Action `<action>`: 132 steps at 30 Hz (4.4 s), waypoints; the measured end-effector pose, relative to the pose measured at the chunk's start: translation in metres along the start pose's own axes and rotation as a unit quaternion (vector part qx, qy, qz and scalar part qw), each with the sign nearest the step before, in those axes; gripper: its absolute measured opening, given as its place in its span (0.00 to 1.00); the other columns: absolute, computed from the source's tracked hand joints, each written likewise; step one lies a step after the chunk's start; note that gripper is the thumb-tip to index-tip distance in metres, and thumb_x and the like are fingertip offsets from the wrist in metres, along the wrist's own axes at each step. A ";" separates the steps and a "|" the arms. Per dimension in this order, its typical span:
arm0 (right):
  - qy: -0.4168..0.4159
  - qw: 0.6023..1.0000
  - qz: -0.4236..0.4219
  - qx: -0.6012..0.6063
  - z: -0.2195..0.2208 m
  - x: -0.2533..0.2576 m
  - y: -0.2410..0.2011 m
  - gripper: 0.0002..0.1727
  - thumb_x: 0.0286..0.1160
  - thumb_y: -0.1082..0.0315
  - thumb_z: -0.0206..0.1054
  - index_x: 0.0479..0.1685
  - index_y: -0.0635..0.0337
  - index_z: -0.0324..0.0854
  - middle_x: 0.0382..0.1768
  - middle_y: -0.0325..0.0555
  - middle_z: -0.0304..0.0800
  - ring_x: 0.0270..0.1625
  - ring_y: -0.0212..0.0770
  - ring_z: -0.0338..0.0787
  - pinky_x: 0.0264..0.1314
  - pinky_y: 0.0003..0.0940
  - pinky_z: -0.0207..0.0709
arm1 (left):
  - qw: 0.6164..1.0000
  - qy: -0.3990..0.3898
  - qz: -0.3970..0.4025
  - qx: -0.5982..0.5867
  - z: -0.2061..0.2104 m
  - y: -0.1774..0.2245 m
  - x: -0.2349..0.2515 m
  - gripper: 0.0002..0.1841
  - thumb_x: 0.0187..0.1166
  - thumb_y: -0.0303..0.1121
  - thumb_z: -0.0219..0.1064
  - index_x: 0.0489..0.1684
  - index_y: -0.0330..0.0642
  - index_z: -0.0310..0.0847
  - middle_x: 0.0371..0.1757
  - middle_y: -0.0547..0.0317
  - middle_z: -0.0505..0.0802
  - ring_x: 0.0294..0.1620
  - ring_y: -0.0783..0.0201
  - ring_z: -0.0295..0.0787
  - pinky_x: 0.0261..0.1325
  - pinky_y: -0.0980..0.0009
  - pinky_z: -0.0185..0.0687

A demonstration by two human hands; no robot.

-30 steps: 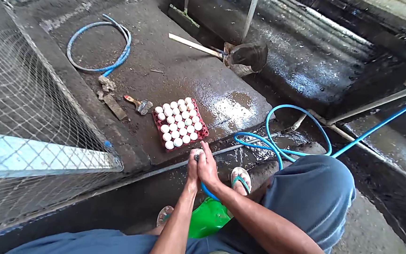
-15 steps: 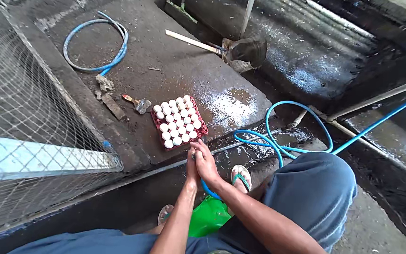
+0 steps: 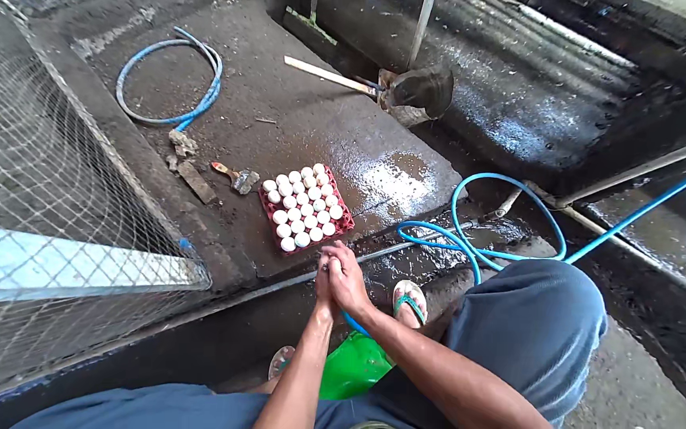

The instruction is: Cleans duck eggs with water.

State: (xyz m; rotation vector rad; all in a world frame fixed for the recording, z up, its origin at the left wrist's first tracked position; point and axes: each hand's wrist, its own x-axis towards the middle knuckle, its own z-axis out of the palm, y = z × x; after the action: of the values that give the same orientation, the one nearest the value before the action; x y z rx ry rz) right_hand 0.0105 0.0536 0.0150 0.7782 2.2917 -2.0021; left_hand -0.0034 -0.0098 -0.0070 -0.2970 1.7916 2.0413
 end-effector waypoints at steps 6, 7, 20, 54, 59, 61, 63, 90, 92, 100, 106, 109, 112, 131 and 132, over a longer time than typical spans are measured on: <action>0.051 0.996 0.057 0.034 -0.005 0.013 0.003 0.25 0.91 0.62 0.42 0.69 0.65 0.82 0.68 0.58 0.86 0.73 0.49 0.83 0.77 0.52 0.72 | 0.999 0.010 -0.038 0.007 0.007 0.008 -0.007 0.26 0.96 0.41 0.36 0.65 0.31 0.77 0.52 0.49 0.88 0.48 0.67 0.84 0.53 0.68 0.80; 0.049 0.998 0.014 0.028 -0.002 0.006 0.005 0.25 0.86 0.65 0.45 0.68 0.66 0.83 0.72 0.57 0.84 0.77 0.48 0.80 0.82 0.48 0.69 | 1.000 0.003 -0.014 0.006 0.005 0.005 -0.005 0.26 0.96 0.37 0.36 0.72 0.25 0.71 0.64 0.43 0.85 0.61 0.66 0.81 0.68 0.68 0.75; -0.008 0.999 -0.015 -0.047 -0.009 0.011 -0.001 0.25 0.88 0.63 0.46 0.72 0.56 0.85 0.77 0.54 0.82 0.80 0.48 0.80 0.80 0.51 0.73 | 0.982 -0.094 -0.127 -0.099 -0.017 0.010 0.002 0.28 0.95 0.51 0.32 0.68 0.45 0.76 0.44 0.59 0.92 0.40 0.68 0.89 0.43 0.68 0.87; 0.030 0.996 0.064 0.046 -0.012 0.019 0.000 0.24 0.88 0.65 0.46 0.77 0.61 0.76 0.72 0.61 0.81 0.74 0.53 0.81 0.74 0.57 0.72 | 0.999 -0.027 -0.022 0.039 0.005 0.010 -0.010 0.27 0.94 0.37 0.30 0.67 0.29 0.75 0.52 0.49 0.88 0.51 0.66 0.85 0.56 0.66 0.81; 0.031 0.997 0.019 0.065 -0.008 0.013 0.004 0.25 0.83 0.68 0.49 0.72 0.62 0.82 0.82 0.60 0.73 0.86 0.52 0.70 0.86 0.52 0.65 | 0.999 -0.002 -0.028 0.017 0.006 0.013 -0.011 0.23 0.95 0.37 0.34 0.57 0.36 0.77 0.40 0.60 0.87 0.37 0.74 0.83 0.40 0.75 0.80; 0.034 0.990 0.090 0.099 -0.012 0.026 0.006 0.24 0.88 0.65 0.48 0.78 0.62 0.75 0.75 0.62 0.78 0.76 0.53 0.78 0.76 0.56 0.70 | 0.999 -0.015 -0.042 0.019 0.006 0.010 -0.010 0.25 0.94 0.40 0.33 0.52 0.39 0.79 0.35 0.61 0.86 0.31 0.73 0.81 0.32 0.74 0.77; 0.042 0.996 0.054 0.063 -0.006 0.011 0.000 0.25 0.87 0.65 0.46 0.76 0.62 0.76 0.74 0.61 0.80 0.77 0.51 0.79 0.77 0.53 0.71 | 1.000 0.007 -0.003 0.020 0.008 0.011 -0.009 0.24 0.94 0.35 0.35 0.58 0.29 0.78 0.45 0.53 0.86 0.45 0.70 0.82 0.52 0.70 0.79; -0.336 0.910 0.242 -0.037 -0.023 0.043 0.069 0.22 0.93 0.63 0.46 0.80 0.52 0.70 0.51 0.47 0.88 0.26 0.32 0.79 0.28 0.30 0.75 | 0.994 -0.055 -0.087 -0.037 -0.040 -0.003 0.043 0.19 0.95 0.40 0.47 0.73 0.37 0.68 0.45 0.53 0.85 0.30 0.66 0.82 0.34 0.71 0.83; -0.386 0.893 0.232 -0.014 -0.017 0.042 0.078 0.20 0.90 0.66 0.50 0.77 0.51 0.73 0.54 0.43 0.89 0.23 0.28 0.76 0.23 0.25 0.71 | 0.994 -0.028 -0.095 -0.043 -0.048 -0.003 0.061 0.21 0.94 0.38 0.51 0.78 0.35 0.63 0.49 0.46 0.87 0.35 0.61 0.88 0.40 0.66 0.88; -0.349 0.909 0.217 -0.072 -0.007 0.050 0.082 0.16 0.89 0.65 0.55 0.68 0.58 0.79 0.49 0.49 0.89 0.30 0.36 0.81 0.32 0.35 0.76 | 0.991 0.126 0.021 0.047 -0.113 0.016 0.193 0.30 0.76 0.19 0.68 0.78 0.28 0.63 0.67 0.32 0.81 0.59 0.47 0.86 0.61 0.55 0.86; -0.362 0.901 0.220 -0.096 -0.011 0.048 0.081 0.16 0.87 0.63 0.56 0.66 0.56 0.80 0.45 0.48 0.87 0.33 0.40 0.84 0.36 0.41 0.79 | 0.972 0.128 -0.026 0.197 -0.137 0.022 0.279 0.32 0.71 0.26 0.75 0.76 0.31 0.66 0.64 0.33 0.85 0.59 0.44 0.87 0.62 0.50 0.85; -0.361 0.899 0.228 -0.097 -0.016 0.050 0.080 0.16 0.88 0.62 0.55 0.65 0.56 0.81 0.44 0.48 0.87 0.32 0.40 0.84 0.36 0.41 0.80 | 0.957 0.110 -0.059 0.263 -0.132 0.021 0.300 0.35 0.70 0.29 0.76 0.79 0.35 0.65 0.65 0.31 0.84 0.61 0.40 0.85 0.63 0.45 0.83; -0.360 0.896 0.237 -0.109 -0.018 0.053 0.077 0.17 0.88 0.62 0.55 0.66 0.55 0.81 0.45 0.48 0.88 0.32 0.39 0.85 0.36 0.41 0.81 | 0.931 0.113 -0.094 0.335 -0.126 0.023 0.313 0.41 0.67 0.29 0.79 0.82 0.35 0.59 0.67 0.26 0.82 0.65 0.35 0.82 0.65 0.40 0.79; -0.381 0.881 0.219 -0.173 -0.017 0.057 0.069 0.19 0.84 0.60 0.56 0.69 0.53 0.80 0.54 0.53 0.90 0.53 0.49 0.90 0.58 0.54 0.80 | 0.795 0.117 -0.131 0.581 -0.110 0.029 0.367 0.37 0.64 0.44 0.82 0.72 0.32 0.76 0.69 0.27 0.83 0.72 0.31 0.80 0.68 0.32 0.75; -0.380 0.882 0.219 -0.173 -0.016 0.057 0.069 0.19 0.84 0.60 0.56 0.69 0.53 0.80 0.54 0.52 0.90 0.54 0.49 0.90 0.59 0.54 0.80 | 0.797 0.121 -0.124 0.579 -0.112 0.026 0.368 0.36 0.64 0.46 0.82 0.70 0.34 0.78 0.68 0.28 0.84 0.71 0.31 0.81 0.67 0.32 0.75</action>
State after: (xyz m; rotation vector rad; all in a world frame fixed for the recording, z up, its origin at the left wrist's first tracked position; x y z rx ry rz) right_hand -0.0093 0.0936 -0.0639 0.3342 1.7213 -1.3036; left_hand -0.3562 -0.0633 -0.1540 -0.3714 2.5941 0.4752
